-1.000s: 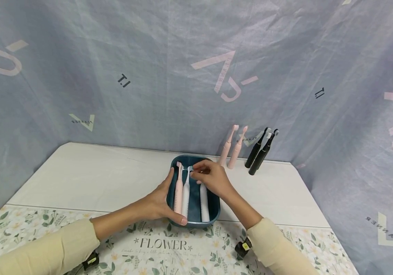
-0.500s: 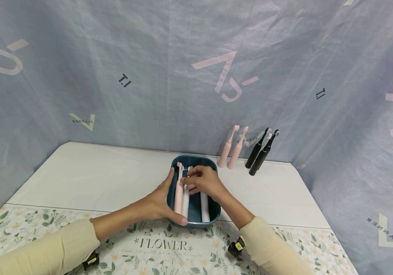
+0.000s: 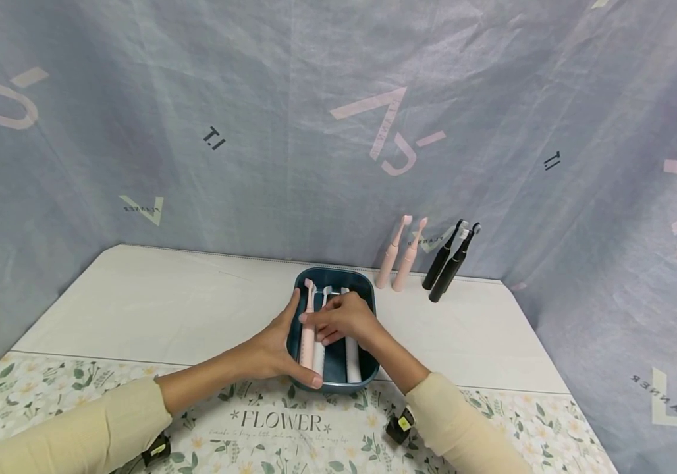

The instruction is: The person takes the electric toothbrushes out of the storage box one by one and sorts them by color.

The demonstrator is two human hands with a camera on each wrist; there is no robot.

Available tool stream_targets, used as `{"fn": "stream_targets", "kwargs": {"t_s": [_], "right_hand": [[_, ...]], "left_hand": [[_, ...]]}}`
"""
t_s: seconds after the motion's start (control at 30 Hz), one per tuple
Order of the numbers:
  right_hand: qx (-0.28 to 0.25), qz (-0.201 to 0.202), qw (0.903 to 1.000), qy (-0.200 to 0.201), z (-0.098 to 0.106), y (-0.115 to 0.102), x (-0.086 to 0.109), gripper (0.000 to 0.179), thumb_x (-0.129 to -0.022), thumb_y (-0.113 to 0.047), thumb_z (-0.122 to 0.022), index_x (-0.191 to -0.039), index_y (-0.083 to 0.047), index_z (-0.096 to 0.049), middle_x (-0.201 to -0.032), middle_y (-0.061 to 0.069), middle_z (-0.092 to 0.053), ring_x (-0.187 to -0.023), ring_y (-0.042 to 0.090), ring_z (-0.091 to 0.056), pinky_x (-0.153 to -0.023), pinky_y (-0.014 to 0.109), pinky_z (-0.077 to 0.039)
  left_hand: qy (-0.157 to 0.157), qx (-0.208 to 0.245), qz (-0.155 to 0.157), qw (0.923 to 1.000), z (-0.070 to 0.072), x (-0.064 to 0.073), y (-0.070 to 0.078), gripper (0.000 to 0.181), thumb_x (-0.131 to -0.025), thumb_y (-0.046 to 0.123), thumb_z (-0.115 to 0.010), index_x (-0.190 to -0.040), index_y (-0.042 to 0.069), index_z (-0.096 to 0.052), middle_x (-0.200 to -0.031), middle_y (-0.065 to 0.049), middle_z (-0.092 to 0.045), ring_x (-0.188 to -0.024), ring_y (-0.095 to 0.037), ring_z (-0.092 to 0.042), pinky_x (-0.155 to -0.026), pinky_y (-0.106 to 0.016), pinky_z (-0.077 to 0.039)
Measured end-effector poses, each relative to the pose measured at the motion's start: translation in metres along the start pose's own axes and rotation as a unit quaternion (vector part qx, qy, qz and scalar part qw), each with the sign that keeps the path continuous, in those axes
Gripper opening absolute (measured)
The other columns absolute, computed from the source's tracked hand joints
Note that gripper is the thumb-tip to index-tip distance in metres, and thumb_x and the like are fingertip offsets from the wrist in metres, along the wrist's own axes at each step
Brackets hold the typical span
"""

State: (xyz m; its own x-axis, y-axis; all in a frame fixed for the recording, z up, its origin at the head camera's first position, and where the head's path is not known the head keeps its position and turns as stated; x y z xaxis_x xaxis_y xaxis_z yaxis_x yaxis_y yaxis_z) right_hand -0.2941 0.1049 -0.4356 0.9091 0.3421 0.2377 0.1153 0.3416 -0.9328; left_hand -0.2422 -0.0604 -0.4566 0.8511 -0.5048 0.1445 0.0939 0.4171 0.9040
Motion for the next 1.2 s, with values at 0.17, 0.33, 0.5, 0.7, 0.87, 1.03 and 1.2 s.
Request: {"fn": "stream_targets", "kwargs": {"t_s": [0.17, 0.33, 0.5, 0.7, 0.87, 1.03, 1.2], "right_hand": [[0.011, -0.009, 0.9999, 0.002, -0.0023, 0.0015, -0.0005, 0.039, -0.09, -0.038, -0.098, -0.091, -0.002, -0.083, -0.075, 0.012, -0.081, -0.061, 0.014, -0.078, -0.071, 0.042, -0.071], [0.021, -0.019, 0.9996, 0.009, -0.0036, 0.0033, -0.0026, 0.034, -0.088, -0.035, -0.101, -0.09, -0.004, -0.085, -0.072, 0.011, -0.08, -0.059, 0.013, -0.077, -0.07, 0.042, -0.071], [0.015, -0.029, 0.9995, 0.004, -0.0043, 0.0044, -0.005, 0.026, -0.087, -0.026, -0.1, -0.092, -0.004, -0.086, -0.076, 0.01, -0.082, -0.061, 0.012, -0.078, -0.071, 0.04, -0.071], [-0.007, -0.022, 0.9996, -0.014, -0.0043, 0.0045, -0.0068, 0.021, -0.092, -0.02, -0.089, -0.097, 0.0, -0.087, -0.082, 0.009, -0.083, -0.065, 0.013, -0.079, -0.071, 0.036, -0.071], [-0.025, -0.023, 0.9992, -0.023, -0.004, 0.0041, -0.0062, 0.026, -0.098, -0.021, -0.079, -0.105, 0.004, -0.084, -0.084, 0.008, -0.081, -0.066, 0.012, -0.079, -0.072, 0.035, -0.071], [-0.058, -0.046, 0.9966, -0.035, -0.0045, 0.0052, -0.0055, 0.033, -0.098, -0.019, -0.074, -0.117, 0.008, -0.078, -0.091, 0.01, -0.079, -0.071, 0.015, -0.08, -0.073, 0.035, -0.071], [-0.091, -0.068, 0.9922, -0.05, -0.0044, 0.0054, -0.0013, 0.039, -0.104, -0.019, -0.068, -0.131, 0.01, -0.071, -0.099, 0.009, -0.073, -0.084, 0.018, -0.076, -0.08, 0.033, -0.071]], "left_hand": [[-0.002, 0.005, -0.005, 1.0, -0.0001, 0.0001, 0.0005, 0.176, -0.071, 0.057, -0.108, -0.177, 0.033, 0.03, -0.189, -0.016, 0.02, -0.177, -0.046, 0.009, -0.138, -0.074, -0.019], [-0.003, 0.008, -0.006, 0.9999, 0.0003, 0.0001, 0.0006, 0.176, -0.071, 0.056, -0.108, -0.176, 0.031, 0.031, -0.189, -0.017, 0.021, -0.176, -0.047, 0.01, -0.137, -0.075, -0.018], [-0.001, 0.01, -0.01, 0.9999, 0.0, 0.0001, 0.0013, 0.174, -0.073, 0.052, -0.109, -0.176, 0.033, 0.031, -0.189, -0.016, 0.021, -0.177, -0.046, 0.01, -0.137, -0.075, -0.018], [0.003, 0.012, -0.012, 0.9998, -0.0002, -0.0005, 0.0032, 0.174, -0.073, 0.048, -0.109, -0.177, 0.032, 0.029, -0.189, -0.013, 0.019, -0.177, -0.043, 0.007, -0.139, -0.073, -0.018], [0.006, 0.019, -0.017, 0.9997, -0.0002, -0.0006, 0.0053, 0.174, -0.073, 0.042, -0.11, -0.177, 0.029, 0.029, -0.189, -0.014, 0.019, -0.178, -0.042, 0.006, -0.139, -0.072, -0.018], [0.005, 0.024, -0.021, 0.9995, -0.0006, -0.0008, 0.0059, 0.174, -0.074, 0.039, -0.11, -0.177, 0.028, 0.029, -0.189, -0.013, 0.02, -0.178, -0.041, 0.007, -0.139, -0.072, -0.016], [0.008, 0.022, -0.015, 0.9996, -0.0003, -0.0005, 0.0051, 0.174, -0.072, 0.039, -0.11, -0.178, 0.029, 0.028, -0.189, -0.014, 0.019, -0.177, -0.042, 0.008, -0.139, -0.073, -0.014]]}}
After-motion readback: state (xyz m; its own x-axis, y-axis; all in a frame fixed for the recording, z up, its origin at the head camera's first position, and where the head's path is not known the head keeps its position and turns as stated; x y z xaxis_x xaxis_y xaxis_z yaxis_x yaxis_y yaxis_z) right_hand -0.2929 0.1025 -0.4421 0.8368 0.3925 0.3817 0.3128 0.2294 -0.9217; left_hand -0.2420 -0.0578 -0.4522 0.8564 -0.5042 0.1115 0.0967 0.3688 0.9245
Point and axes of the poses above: each hand's wrist, its own x-axis away from the middle knuckle, its own z-axis out of the back of the hand, y = z × x, the point moved 7 cm from there along -x, towards the middle knuckle
